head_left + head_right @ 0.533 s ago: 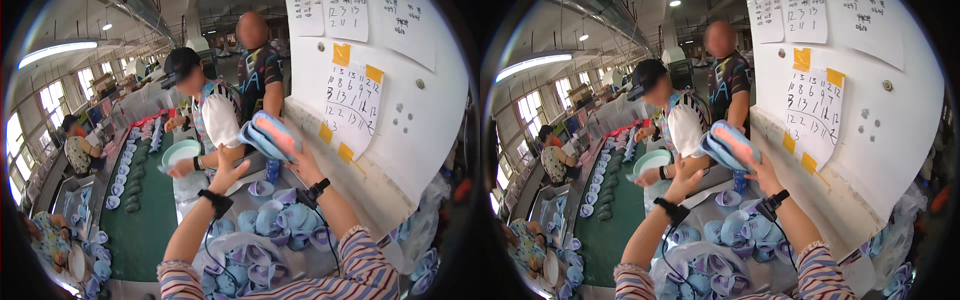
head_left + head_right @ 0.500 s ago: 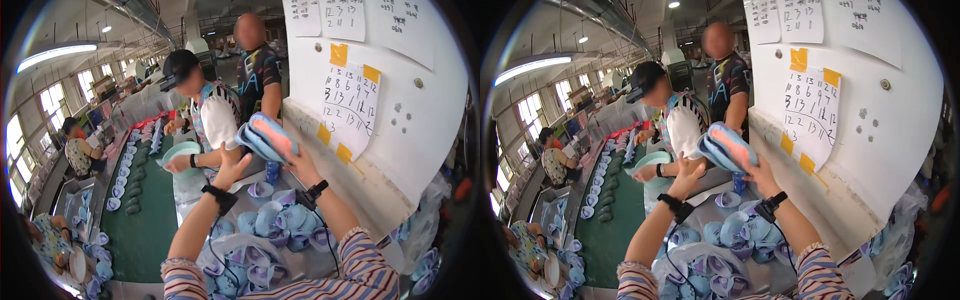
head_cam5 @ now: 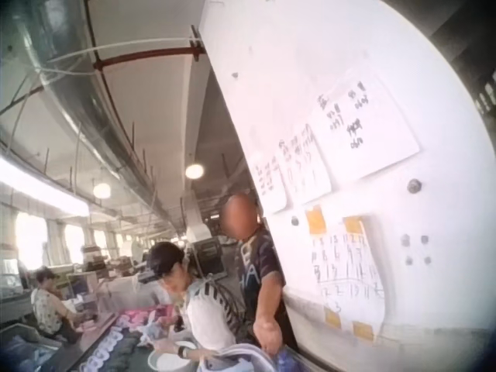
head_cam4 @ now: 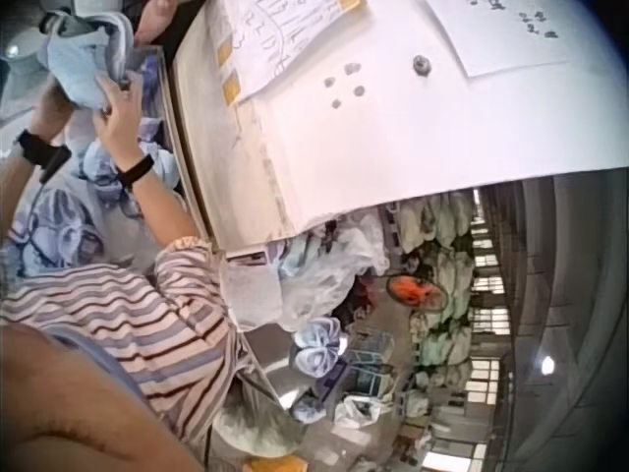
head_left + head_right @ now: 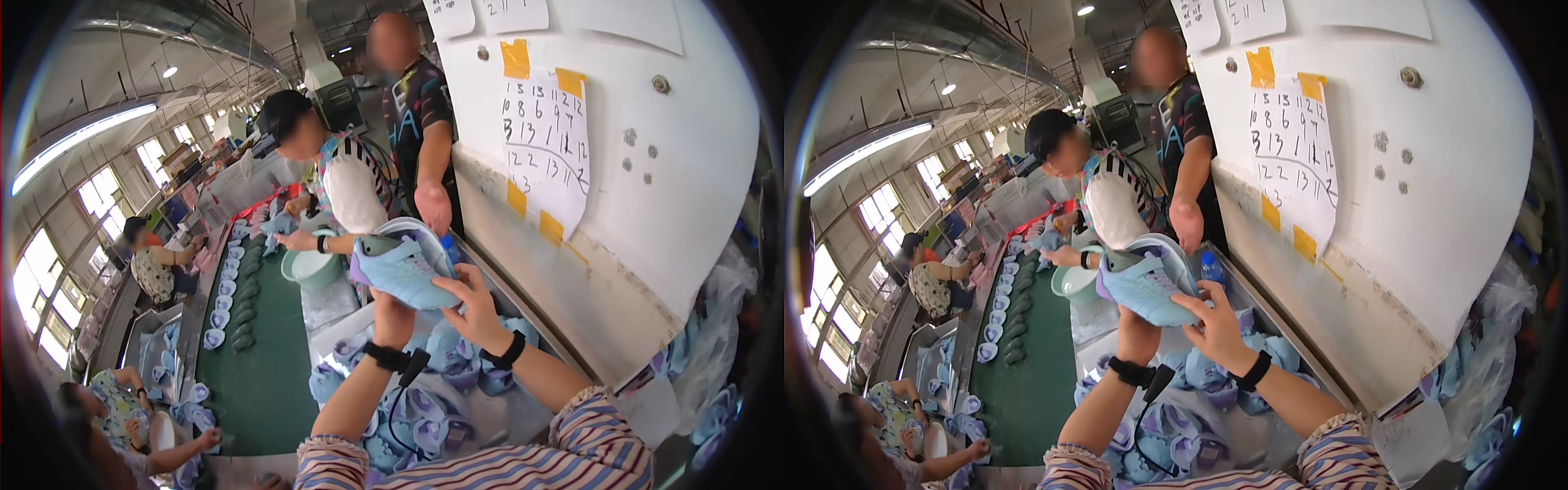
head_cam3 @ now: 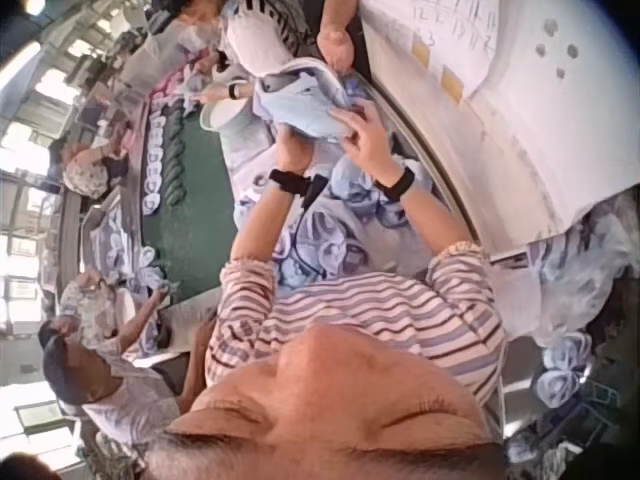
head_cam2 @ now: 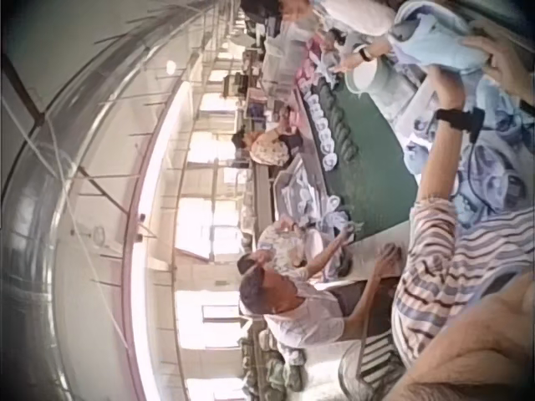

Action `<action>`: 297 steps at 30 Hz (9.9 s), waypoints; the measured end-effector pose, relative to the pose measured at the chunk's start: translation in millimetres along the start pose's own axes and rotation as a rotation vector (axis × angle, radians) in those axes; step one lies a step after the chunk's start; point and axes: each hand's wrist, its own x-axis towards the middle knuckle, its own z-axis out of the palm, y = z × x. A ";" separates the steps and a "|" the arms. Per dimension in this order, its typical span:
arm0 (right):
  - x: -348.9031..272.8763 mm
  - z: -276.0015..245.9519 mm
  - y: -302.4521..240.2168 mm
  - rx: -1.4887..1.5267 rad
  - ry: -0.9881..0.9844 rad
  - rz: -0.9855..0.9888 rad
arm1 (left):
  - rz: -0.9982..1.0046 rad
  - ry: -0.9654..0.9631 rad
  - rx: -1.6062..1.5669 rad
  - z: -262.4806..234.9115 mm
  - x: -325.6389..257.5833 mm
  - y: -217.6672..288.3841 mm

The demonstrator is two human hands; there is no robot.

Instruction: The person picks light blue slippers from a pile, folds them, and places them into a clear plastic bag. They continue to pack multiple slippers into the bag, occasionally adjusting the contents and the bag itself.

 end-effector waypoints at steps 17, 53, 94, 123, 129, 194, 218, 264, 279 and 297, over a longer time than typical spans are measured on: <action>-130.9 -59.6 -50.1 0.159 0.106 -0.050 | -0.338 -0.143 -0.119 40.4 -204.2 7.6; -434.8 -334.4 -163.0 0.732 1.024 0.549 | -0.171 -1.162 0.323 287.3 -277.4 -287.0; -563.6 -451.4 -182.6 0.265 1.376 0.763 | -0.063 -1.618 0.775 343.6 -349.5 -413.4; -485.0 -505.6 -167.3 -1.365 0.518 0.848 | -0.344 -0.816 1.120 166.4 -261.6 -145.1; -266.2 -332.8 -212.3 -0.447 0.136 -0.059 | -0.095 -0.485 1.248 122.6 -260.9 -91.6; -118.4 27.0 41.3 1.227 -0.894 1.011 | 0.057 0.617 0.814 -81.5 -326.4 94.5; -109.4 42.3 31.7 1.204 -0.904 0.764 | 0.229 0.768 0.385 -64.9 -332.4 81.5; -105.4 28.3 85.3 1.125 -0.360 1.132 | -0.072 0.342 1.177 -158.8 -161.1 127.6; -97.6 -22.8 83.6 1.016 -0.226 1.087 | -0.874 0.198 1.540 -408.8 -47.5 15.9; -67.6 113.5 39.7 1.138 -0.412 1.109 | -0.264 0.821 1.593 -369.8 -8.3 -26.5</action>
